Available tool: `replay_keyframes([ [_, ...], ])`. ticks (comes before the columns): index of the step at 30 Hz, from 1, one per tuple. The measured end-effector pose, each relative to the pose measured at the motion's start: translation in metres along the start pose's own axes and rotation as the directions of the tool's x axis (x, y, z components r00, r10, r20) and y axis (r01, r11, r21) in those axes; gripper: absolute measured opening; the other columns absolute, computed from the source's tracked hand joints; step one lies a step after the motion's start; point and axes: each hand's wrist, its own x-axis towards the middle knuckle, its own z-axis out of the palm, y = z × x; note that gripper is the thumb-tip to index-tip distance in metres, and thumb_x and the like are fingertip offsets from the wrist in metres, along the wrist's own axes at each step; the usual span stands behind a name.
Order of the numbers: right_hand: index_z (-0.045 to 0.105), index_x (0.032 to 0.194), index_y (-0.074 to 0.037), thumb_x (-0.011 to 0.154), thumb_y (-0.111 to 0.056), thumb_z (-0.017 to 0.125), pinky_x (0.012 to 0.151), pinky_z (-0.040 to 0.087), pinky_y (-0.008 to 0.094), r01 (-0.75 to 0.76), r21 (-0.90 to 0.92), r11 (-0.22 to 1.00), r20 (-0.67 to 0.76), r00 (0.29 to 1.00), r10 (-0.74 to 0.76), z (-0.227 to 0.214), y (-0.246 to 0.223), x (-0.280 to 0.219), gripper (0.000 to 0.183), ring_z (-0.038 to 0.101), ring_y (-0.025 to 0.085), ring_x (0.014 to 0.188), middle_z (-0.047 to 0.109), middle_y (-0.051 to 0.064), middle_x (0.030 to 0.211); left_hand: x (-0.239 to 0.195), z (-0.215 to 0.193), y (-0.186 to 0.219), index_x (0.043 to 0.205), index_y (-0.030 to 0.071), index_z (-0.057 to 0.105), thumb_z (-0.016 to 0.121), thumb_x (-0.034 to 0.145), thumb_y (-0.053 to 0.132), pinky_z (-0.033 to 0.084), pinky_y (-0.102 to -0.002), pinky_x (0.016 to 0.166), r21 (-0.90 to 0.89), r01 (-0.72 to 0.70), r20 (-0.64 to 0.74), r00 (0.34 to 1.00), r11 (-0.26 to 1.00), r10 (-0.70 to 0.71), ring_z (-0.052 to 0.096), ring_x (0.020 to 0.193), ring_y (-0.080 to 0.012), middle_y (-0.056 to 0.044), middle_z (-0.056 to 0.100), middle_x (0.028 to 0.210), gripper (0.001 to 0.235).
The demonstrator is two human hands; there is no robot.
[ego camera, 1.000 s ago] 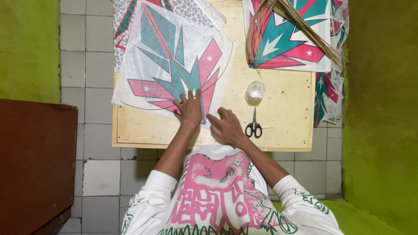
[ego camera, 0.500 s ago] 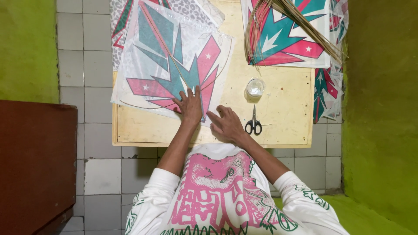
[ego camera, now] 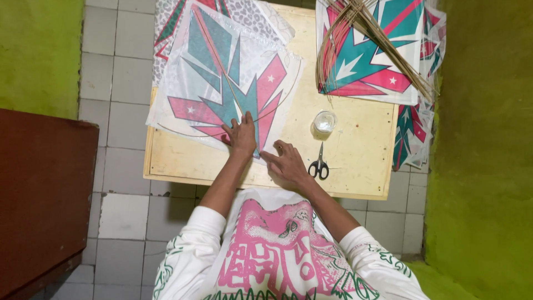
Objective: Applying glue to the edges of kite paper and folding it over a bamboo frame to finish the assembly.
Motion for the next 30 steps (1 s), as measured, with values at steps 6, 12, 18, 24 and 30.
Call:
replay_keyframes([
  [6,0.065,0.131,-0.032,0.09,-0.032,0.042,0.088,0.045,0.047,-0.155,0.046,0.987,0.101,0.984,0.149,-0.009,-0.01,0.005,0.046,0.053,0.041,0.112,0.047,0.017,0.127,-0.004,-0.024,0.008,0.153,-0.001,0.035,0.078,0.077,-0.005,0.033,-0.066,0.096,0.022,-0.024,0.002,1.0,0.999,0.024,0.055,0.117,-0.0399,-0.019,0.065,0.125,0.088],
  [12,0.063,0.135,-0.038,0.088,-0.035,0.04,0.095,0.046,0.042,-0.282,0.138,0.949,0.13,0.955,0.265,0.014,0.012,0.01,0.052,0.052,0.037,0.119,0.046,0.015,0.132,-0.001,-0.024,0.01,0.15,-0.004,0.04,0.067,0.081,-0.008,0.033,-0.063,0.09,0.089,-0.086,-0.036,0.995,0.992,0.09,0.06,0.106,-0.0399,-0.021,0.067,0.11,0.074],
  [18,0.069,0.129,-0.033,0.089,-0.035,0.038,0.097,0.044,0.046,-0.273,0.076,0.959,0.149,0.954,0.26,0.01,-0.001,0.011,0.051,0.05,0.039,0.12,0.047,0.016,0.131,0.004,-0.032,0.012,0.151,-0.008,0.035,0.063,0.083,-0.007,0.03,-0.06,0.09,0.146,-0.133,0.057,0.99,0.98,0.126,0.059,0.104,-0.0391,-0.022,0.07,0.102,0.073],
  [24,0.06,0.139,-0.04,0.086,-0.037,0.038,0.1,0.044,0.044,-0.391,0.114,0.913,0.121,0.918,0.378,0.01,-0.004,0.016,0.057,0.049,0.037,0.124,0.044,0.015,0.133,0.009,-0.029,0.016,0.153,-0.011,0.027,0.062,0.083,-0.004,0.03,-0.058,0.09,0.173,-0.174,0.126,0.98,0.969,0.153,0.059,0.106,-0.0395,-0.02,0.073,0.1,0.078],
  [30,0.068,0.13,-0.036,0.086,-0.034,0.041,0.092,0.044,0.045,-0.252,0.003,0.968,0.073,0.965,0.251,0.016,-0.015,0.007,0.051,0.052,0.036,0.117,0.047,0.012,0.127,0.006,-0.033,0.01,0.152,-0.013,0.026,0.063,0.082,-0.006,0.029,-0.059,0.091,0.146,-0.198,0.138,0.974,0.969,0.178,0.059,0.107,-0.042,-0.021,0.074,0.1,0.079],
])
